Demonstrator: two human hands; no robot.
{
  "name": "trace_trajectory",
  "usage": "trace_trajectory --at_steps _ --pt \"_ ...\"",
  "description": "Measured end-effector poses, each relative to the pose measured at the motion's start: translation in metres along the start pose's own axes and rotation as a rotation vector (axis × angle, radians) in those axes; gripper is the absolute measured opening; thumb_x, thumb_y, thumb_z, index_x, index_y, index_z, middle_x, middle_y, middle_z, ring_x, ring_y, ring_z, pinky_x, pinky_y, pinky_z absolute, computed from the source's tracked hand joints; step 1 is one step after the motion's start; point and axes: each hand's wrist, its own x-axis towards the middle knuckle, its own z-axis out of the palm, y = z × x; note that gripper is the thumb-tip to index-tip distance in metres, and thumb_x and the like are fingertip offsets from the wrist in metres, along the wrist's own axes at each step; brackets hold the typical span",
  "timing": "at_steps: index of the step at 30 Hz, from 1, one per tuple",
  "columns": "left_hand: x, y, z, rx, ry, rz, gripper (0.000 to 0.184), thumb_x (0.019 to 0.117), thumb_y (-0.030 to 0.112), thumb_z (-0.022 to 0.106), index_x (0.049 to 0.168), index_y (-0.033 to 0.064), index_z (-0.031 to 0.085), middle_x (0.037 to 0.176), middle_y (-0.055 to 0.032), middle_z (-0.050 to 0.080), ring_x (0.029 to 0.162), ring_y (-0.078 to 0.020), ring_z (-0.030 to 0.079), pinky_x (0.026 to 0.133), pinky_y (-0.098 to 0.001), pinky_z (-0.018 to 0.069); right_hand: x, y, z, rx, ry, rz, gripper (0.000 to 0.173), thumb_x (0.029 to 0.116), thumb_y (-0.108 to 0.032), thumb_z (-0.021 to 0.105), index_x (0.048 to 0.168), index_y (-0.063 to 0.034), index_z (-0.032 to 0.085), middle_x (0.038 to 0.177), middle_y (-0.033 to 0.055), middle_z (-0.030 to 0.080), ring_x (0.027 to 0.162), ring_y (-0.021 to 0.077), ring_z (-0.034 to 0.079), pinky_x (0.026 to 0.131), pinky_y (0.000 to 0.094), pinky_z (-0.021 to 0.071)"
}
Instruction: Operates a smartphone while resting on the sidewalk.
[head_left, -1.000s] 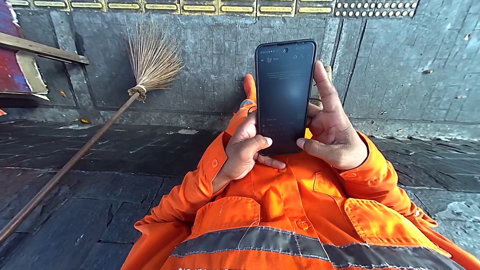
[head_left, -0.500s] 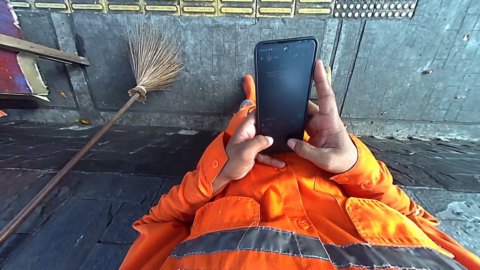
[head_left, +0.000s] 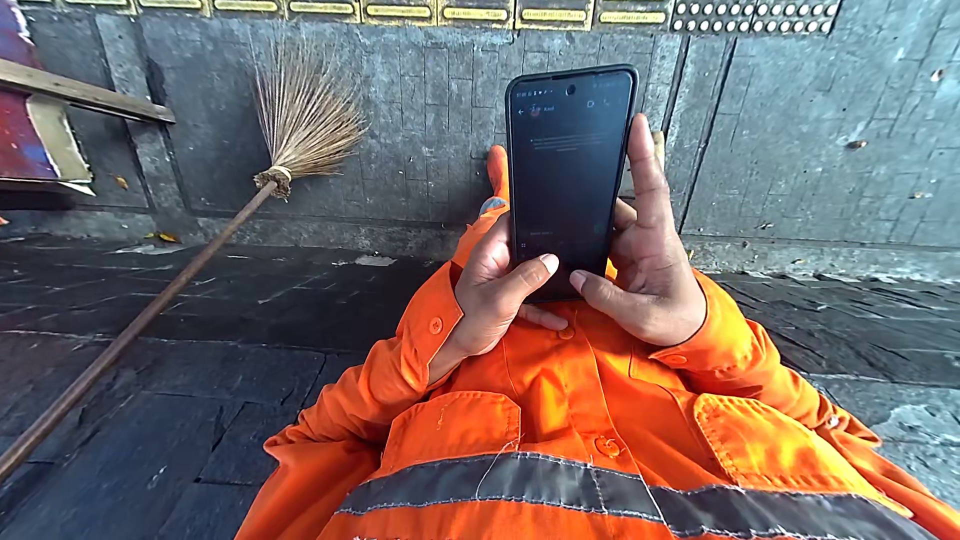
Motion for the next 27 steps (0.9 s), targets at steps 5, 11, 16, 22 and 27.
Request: trace_trajectory --at_steps 5,11,16,22,27 --pt "0.002 0.000 0.001 0.001 0.028 -0.014 0.033 0.1048 -0.001 0.045 0.135 0.0125 0.049 0.110 -0.0145 0.070 0.082 -0.0260 0.076 0.053 -0.0413 0.0648 0.001 -0.003 -0.005 0.052 -0.024 0.034 0.108 0.0759 0.013 0.051 0.162 -0.0061 -0.012 0.142 0.0180 0.054 0.122 0.0265 0.064 0.097 0.0426 0.0603" --pt "0.001 -0.001 -0.001 -0.030 0.006 -0.018 0.037 0.1017 -0.004 0.046 0.135 0.0127 0.046 0.112 -0.0143 0.069 0.083 -0.0261 0.076 0.054 -0.0411 0.0651 0.002 -0.002 -0.005 0.093 0.015 0.080 0.098 0.0814 0.015 0.042 0.163 -0.0078 -0.008 0.135 0.0170 0.060 0.113 0.0245 0.068 0.091 0.0412 0.0621" --pt "-0.001 -0.002 -0.005 -0.023 -0.027 -0.006 0.042 0.0988 -0.006 0.043 0.137 0.0126 0.045 0.115 -0.0136 0.068 0.087 -0.0256 0.076 0.057 -0.0417 0.0656 0.002 0.000 -0.004 0.037 -0.036 0.049 0.115 0.0738 0.011 0.059 0.162 -0.0076 -0.013 0.145 0.0190 0.052 0.124 0.0285 0.063 0.097 0.0440 0.0606" --pt "-0.002 -0.003 -0.006 -0.028 -0.027 -0.010 0.051 0.0948 -0.009 0.041 0.141 0.0124 0.042 0.117 -0.0146 0.067 0.088 -0.0260 0.076 0.057 -0.0419 0.0656 0.002 0.005 -0.003 -0.031 -0.047 0.053 0.128 0.0699 0.010 0.070 0.161 -0.0073 -0.017 0.149 0.0208 0.047 0.130 0.0301 0.059 0.100 0.0452 0.0600" --pt "-0.002 -0.002 -0.006 -0.024 -0.032 -0.007 0.051 0.0941 -0.009 0.039 0.140 0.0108 0.043 0.117 -0.0146 0.068 0.088 -0.0261 0.076 0.057 -0.0420 0.0657 0.000 0.002 -0.005 0.014 -0.059 0.061 0.123 0.0717 0.009 0.066 0.161 -0.0068 -0.017 0.147 0.0198 0.051 0.128 0.0297 0.061 0.100 0.0453 0.0598"
